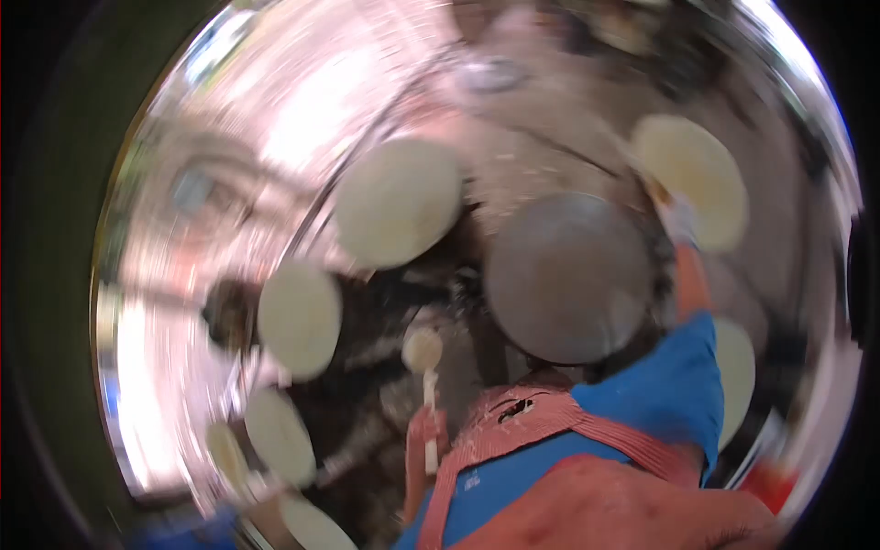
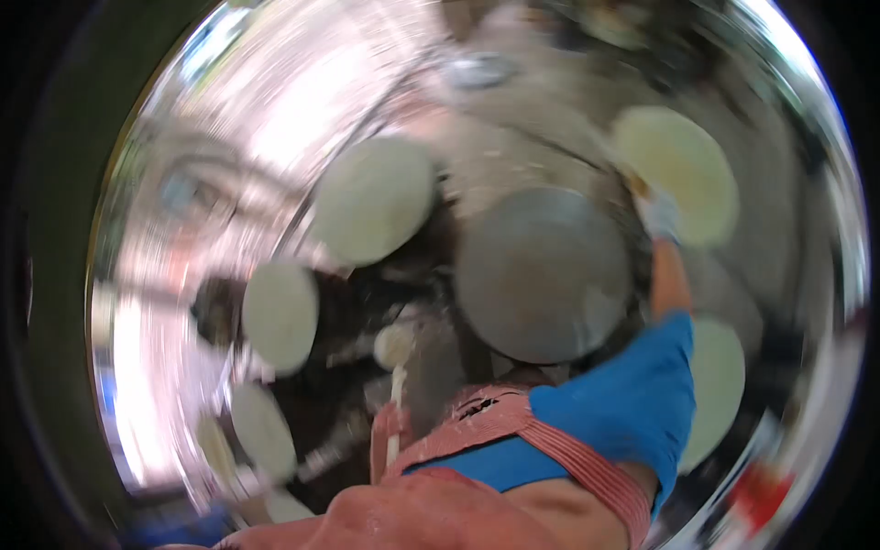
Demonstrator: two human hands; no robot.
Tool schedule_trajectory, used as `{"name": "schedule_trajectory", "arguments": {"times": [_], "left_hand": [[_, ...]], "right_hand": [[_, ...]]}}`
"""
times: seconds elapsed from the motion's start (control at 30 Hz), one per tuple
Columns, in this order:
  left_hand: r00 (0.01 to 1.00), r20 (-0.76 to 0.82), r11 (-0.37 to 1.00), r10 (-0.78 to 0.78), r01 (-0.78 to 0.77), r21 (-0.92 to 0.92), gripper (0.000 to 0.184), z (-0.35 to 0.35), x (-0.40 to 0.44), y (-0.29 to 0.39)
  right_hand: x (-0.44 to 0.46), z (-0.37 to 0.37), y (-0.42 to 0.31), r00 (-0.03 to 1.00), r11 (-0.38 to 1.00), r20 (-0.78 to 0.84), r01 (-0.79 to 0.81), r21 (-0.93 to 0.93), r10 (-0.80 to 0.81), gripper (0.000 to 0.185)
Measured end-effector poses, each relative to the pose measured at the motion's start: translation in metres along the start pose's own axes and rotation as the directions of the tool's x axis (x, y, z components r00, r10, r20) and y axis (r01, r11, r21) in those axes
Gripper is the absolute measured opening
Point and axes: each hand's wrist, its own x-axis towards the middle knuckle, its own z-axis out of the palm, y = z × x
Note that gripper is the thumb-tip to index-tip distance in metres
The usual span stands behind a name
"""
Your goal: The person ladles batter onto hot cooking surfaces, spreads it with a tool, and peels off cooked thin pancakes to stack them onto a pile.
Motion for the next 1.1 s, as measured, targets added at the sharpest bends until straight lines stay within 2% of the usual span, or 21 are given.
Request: {"name": "schedule_trajectory", "arguments": {"times": [0.07,0.1,0.13,0.17,0.2,0.23,0.27,0.3,0.37,0.4,0.43,0.47,0.53,0.63,0.67,0.73,0.77,0.83,0.93,1.0,1.1], "left_hand": [[0.981,0.031,0.935,0.189,-0.190,0.298,0.026,0.002,-0.002,-0.001],[0.940,0.047,0.790,0.337,-0.310,0.530,0.024,-0.002,-0.014,-0.003],[0.884,0.058,0.633,0.464,-0.377,0.676,0.023,-0.006,-0.029,-0.006],[0.847,0.052,0.612,0.528,-0.422,0.669,0.022,-0.019,-0.042,-0.011],[0.828,0.030,0.664,0.560,-0.470,0.581,0.021,-0.033,-0.058,-0.011],[0.889,0.049,0.851,0.455,-0.451,0.271,0.015,-0.047,-0.074,-0.006],[0.937,0.068,0.938,0.344,-0.340,-0.063,0.012,-0.060,-0.090,0.000],[0.920,0.075,0.920,0.385,-0.376,-0.109,0.012,-0.082,-0.109,0.002],[0.879,0.106,0.884,0.465,-0.453,-0.116,0.011,-0.121,-0.143,0.016],[0.879,0.115,0.884,0.463,-0.446,-0.142,0.011,-0.131,-0.163,0.012],[0.813,0.024,0.810,0.582,-0.577,-0.106,0.008,-0.133,-0.180,0.003],[0.726,-0.054,0.724,0.685,-0.687,-0.057,0.008,-0.140,-0.201,-0.003],[0.648,-0.172,0.636,0.742,-0.761,-0.129,0.018,-0.161,-0.231,-0.011],[0.626,-0.134,0.568,0.768,-0.763,-0.310,0.028,-0.203,-0.264,-0.021],[0.628,-0.135,0.567,0.766,-0.760,-0.316,0.028,-0.213,-0.271,-0.025],[0.612,-0.069,0.510,0.788,-0.712,-0.483,0.035,-0.228,-0.279,-0.036],[0.539,0.085,0.480,0.838,-0.655,-0.583,0.026,-0.234,-0.279,-0.040],[0.514,0.041,0.412,0.857,-0.636,-0.653,0.013,-0.236,-0.281,-0.045],[0.443,0.030,0.328,0.896,-0.616,-0.716,0.023,-0.238,-0.275,-0.049],[0.384,0.058,0.307,0.921,-0.628,-0.715,0.024,-0.238,-0.270,-0.049],[0.281,0.084,0.241,0.956,-0.594,-0.768,0.028,-0.224,-0.251,-0.051]], "right_hand": [[-0.024,0.005,-0.034,0.995,0.992,-0.005,0.096,0.087,-0.096,0.044],[-0.029,0.025,-0.042,0.980,0.959,-0.061,0.197,0.202,-0.189,0.050],[-0.063,-0.009,-0.109,0.975,0.945,0.121,0.146,0.292,-0.189,0.059],[-0.091,-0.005,-0.147,0.968,0.914,0.090,0.190,0.359,-0.236,0.054],[-0.104,0.021,-0.163,0.925,0.889,0.198,0.228,0.397,-0.325,0.051],[-0.118,0.050,-0.184,0.878,0.873,0.286,0.243,0.423,-0.383,0.049],[-0.154,0.060,-0.230,0.808,0.866,0.459,0.120,0.485,-0.369,0.046],[-0.203,0.059,-0.269,0.719,0.873,0.619,-0.033,0.487,-0.317,0.043],[-0.284,0.080,-0.339,0.545,0.681,0.446,0.370,0.631,-0.710,0.041],[-0.334,0.063,-0.380,0.439,0.640,0.472,0.432,0.635,-0.764,0.038],[-0.370,0.052,-0.415,0.361,0.674,0.570,0.427,0.603,-0.738,0.037],[-0.383,0.106,-0.426,0.236,0.465,0.402,0.520,0.717,-0.885,0.036],[-0.433,0.115,-0.463,0.189,0.371,0.328,0.631,0.681,-0.925,0.036],[-0.476,0.105,-0.482,0.142,0.309,0.406,0.871,0.382,-0.903,0.038],[-0.485,0.104,-0.479,0.139,0.307,0.410,0.873,0.379,-0.901,0.038],[-0.499,0.099,-0.470,-0.048,0.091,0.359,0.928,0.361,-0.932,0.039],[-0.508,0.097,-0.472,-0.099,0.036,0.328,0.924,0.381,-0.939,0.039],[-0.524,0.103,-0.488,-0.118,0.022,0.306,0.909,0.416,-0.945,0.039],[-0.535,0.106,-0.521,-0.165,-0.018,0.250,0.864,0.503,-0.954,0.040],[-0.525,0.107,-0.540,-0.209,0.007,0.289,0.800,0.600,-0.934,0.042],[-0.488,0.132,-0.559,-0.239,-0.024,0.566,0.932,0.361,-0.789,0.043]]}}
